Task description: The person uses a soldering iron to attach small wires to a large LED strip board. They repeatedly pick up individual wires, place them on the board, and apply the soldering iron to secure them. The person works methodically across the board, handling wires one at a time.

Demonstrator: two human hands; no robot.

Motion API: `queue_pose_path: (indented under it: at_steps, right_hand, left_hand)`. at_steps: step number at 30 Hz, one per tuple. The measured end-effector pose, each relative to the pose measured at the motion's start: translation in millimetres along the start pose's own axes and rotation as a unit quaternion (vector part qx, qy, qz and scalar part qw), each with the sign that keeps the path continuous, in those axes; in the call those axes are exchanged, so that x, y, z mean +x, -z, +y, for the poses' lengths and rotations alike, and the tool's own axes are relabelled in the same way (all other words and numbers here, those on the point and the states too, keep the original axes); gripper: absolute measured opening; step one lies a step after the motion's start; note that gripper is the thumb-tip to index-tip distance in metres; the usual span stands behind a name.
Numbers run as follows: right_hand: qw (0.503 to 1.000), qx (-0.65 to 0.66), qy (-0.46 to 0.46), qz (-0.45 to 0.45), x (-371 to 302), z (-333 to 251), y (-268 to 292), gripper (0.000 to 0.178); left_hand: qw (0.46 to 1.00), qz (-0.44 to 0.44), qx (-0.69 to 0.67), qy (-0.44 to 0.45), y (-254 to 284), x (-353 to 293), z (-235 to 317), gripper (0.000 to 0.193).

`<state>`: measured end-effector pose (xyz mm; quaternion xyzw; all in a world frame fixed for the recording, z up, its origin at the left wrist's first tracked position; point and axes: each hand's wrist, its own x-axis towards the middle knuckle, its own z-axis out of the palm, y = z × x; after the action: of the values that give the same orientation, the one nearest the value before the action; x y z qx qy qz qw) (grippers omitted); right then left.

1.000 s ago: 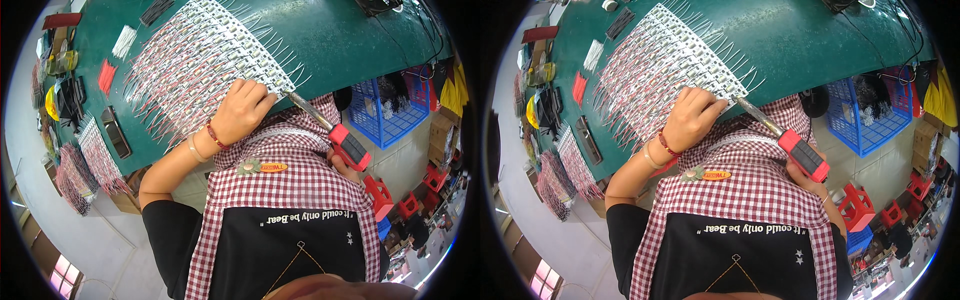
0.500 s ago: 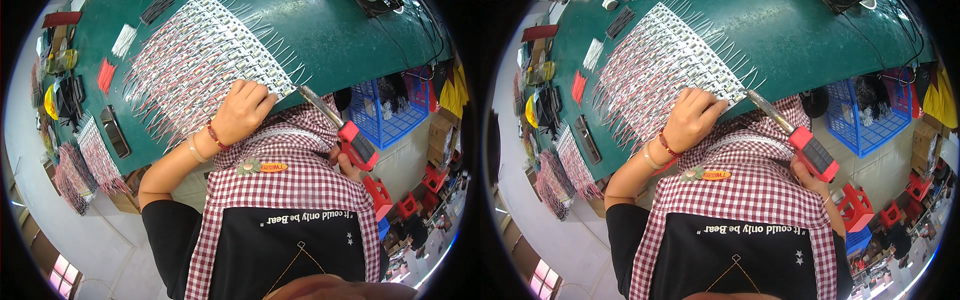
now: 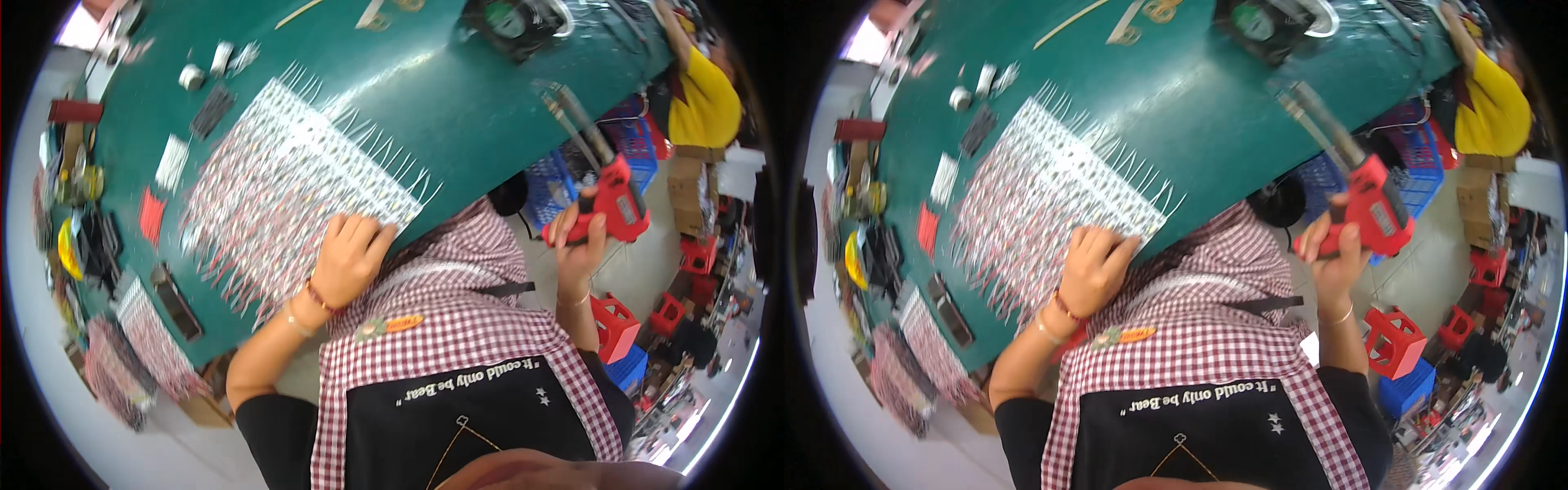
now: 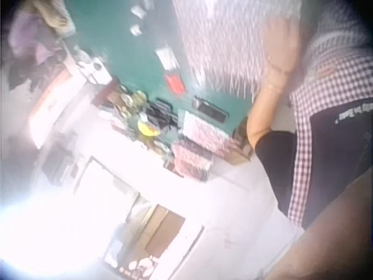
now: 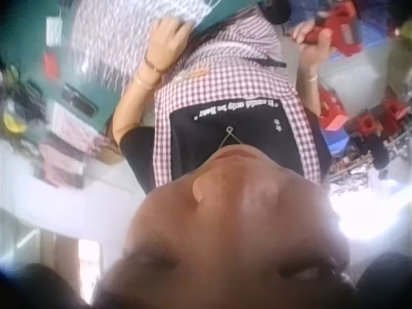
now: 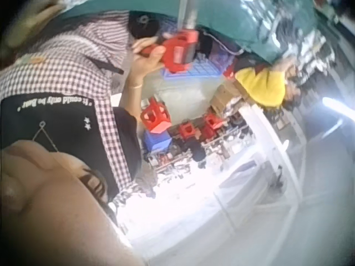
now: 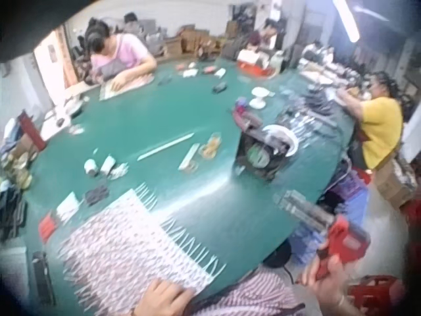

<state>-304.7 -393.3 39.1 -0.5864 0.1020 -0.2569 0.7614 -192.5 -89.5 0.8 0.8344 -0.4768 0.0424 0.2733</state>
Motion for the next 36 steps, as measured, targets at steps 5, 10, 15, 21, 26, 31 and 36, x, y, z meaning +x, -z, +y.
queue_pose_path:
  at_steps: [5,10,15,21,26,31,36]
  right_hand:
    - [0.981,-0.003,0.149,0.125,102,-15,7,0.032]
    - [0.974,-0.143,-0.036,0.170,192,12,20,0.025]
    - [0.984,-0.069,0.075,0.148,157,0,4,0.028]
    - [0.998,-0.055,0.038,-0.007,41,-5,-14,0.045]
    - [0.960,-0.176,-0.159,-0.151,-53,11,3,0.049]
    - [0.946,-0.136,-0.242,-0.165,-82,24,7,0.020]
    - [0.937,-0.141,-0.275,-0.162,-84,24,-3,0.016]
  left_hand:
    - [1.000,0.016,-0.003,-0.013,-1,4,1,0.024]
    - [1.000,0.012,0.000,0.003,1,8,3,0.024]
    - [1.000,0.013,-0.022,0.014,-3,-3,-2,0.026]
    - [0.999,0.039,-0.024,-0.005,-6,-2,-6,0.023]
    - [0.999,0.036,-0.027,0.006,-7,-3,-8,0.021]
    - [0.999,0.033,-0.024,-0.004,-9,-3,-12,0.021]
    - [0.999,0.032,-0.006,-0.006,-10,-5,-10,0.021]
